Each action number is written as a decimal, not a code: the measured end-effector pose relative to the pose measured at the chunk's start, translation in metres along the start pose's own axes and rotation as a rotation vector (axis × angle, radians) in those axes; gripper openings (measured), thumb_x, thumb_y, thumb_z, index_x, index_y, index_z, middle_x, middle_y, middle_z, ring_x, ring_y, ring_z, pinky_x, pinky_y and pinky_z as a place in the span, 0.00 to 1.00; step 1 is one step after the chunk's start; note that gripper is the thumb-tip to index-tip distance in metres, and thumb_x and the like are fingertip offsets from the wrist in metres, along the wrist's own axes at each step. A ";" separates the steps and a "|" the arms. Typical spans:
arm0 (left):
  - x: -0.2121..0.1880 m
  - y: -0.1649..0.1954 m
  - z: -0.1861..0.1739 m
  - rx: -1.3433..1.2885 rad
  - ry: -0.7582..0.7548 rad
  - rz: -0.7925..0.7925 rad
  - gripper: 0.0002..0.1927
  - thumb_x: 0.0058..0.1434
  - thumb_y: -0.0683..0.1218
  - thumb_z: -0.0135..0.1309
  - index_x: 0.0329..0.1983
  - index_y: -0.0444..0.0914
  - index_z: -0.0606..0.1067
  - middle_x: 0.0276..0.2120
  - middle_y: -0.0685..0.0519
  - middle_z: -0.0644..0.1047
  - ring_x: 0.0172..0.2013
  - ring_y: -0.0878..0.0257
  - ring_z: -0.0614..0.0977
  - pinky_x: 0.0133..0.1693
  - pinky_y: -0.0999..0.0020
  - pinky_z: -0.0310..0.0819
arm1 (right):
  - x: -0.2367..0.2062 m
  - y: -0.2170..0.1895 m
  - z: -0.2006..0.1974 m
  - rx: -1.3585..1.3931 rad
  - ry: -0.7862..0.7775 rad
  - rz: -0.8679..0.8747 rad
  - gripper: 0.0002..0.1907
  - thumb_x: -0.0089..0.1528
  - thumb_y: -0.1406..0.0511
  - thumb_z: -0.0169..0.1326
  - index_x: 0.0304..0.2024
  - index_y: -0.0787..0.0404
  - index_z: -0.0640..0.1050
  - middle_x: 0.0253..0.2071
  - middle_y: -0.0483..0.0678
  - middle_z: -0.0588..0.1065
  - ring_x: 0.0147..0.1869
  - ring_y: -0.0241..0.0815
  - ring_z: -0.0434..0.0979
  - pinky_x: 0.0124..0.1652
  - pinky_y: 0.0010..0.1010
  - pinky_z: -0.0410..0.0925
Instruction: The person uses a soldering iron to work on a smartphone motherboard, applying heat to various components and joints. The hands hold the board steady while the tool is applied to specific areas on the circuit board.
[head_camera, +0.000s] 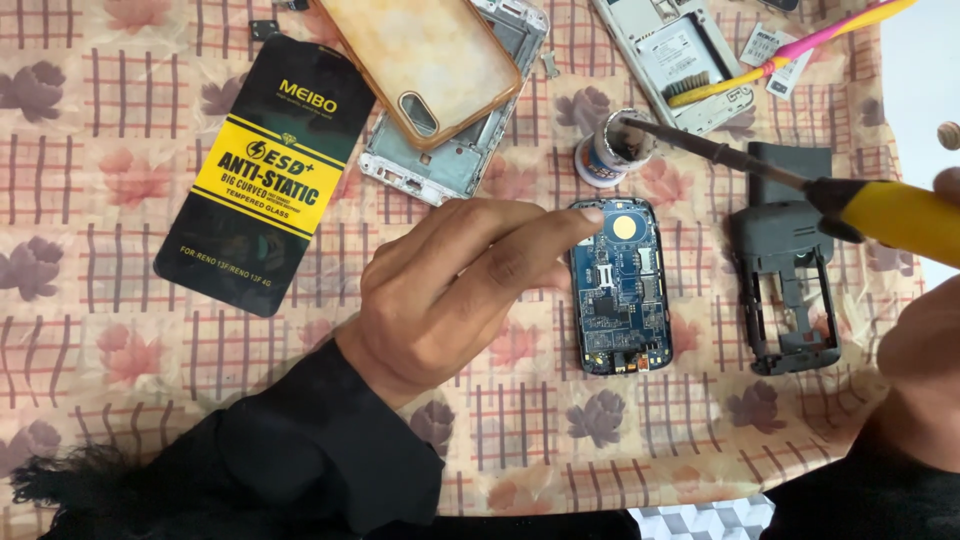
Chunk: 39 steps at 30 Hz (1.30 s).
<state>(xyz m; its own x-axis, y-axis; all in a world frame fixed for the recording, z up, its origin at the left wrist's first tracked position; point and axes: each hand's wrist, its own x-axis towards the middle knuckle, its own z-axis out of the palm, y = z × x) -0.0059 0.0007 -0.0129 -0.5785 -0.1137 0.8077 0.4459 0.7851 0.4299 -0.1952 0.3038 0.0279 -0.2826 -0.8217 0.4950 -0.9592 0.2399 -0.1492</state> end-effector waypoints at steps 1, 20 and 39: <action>0.000 0.000 0.000 -0.002 0.003 0.003 0.25 0.70 0.38 0.67 0.66 0.41 0.70 0.44 0.56 0.77 0.42 0.66 0.83 0.44 0.74 0.84 | -0.001 0.001 -0.001 0.009 0.001 0.006 0.06 0.78 0.68 0.41 0.52 0.67 0.64 0.48 0.61 0.78 0.51 0.51 0.84 0.57 0.36 0.75; 0.002 0.000 -0.004 0.014 -0.012 -0.009 0.24 0.66 0.40 0.68 0.62 0.39 0.73 0.43 0.54 0.77 0.43 0.62 0.83 0.46 0.69 0.85 | -0.088 0.070 -0.015 0.506 -0.303 0.430 0.24 0.67 0.56 0.49 0.52 0.73 0.68 0.44 0.64 0.79 0.47 0.53 0.85 0.53 0.39 0.78; 0.002 0.000 -0.003 0.036 -0.012 0.000 0.24 0.66 0.38 0.69 0.62 0.39 0.73 0.43 0.54 0.77 0.43 0.63 0.83 0.45 0.70 0.84 | -0.164 0.177 -0.010 0.824 -1.049 1.396 0.43 0.56 0.44 0.58 0.53 0.79 0.73 0.40 0.67 0.80 0.43 0.55 0.85 0.48 0.43 0.82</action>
<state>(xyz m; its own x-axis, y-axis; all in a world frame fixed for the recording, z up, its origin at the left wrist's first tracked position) -0.0050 -0.0010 -0.0098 -0.5868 -0.1060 0.8028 0.4214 0.8066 0.4145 -0.3183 0.4864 -0.0714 -0.3143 -0.3044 -0.8992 0.2344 0.8930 -0.3842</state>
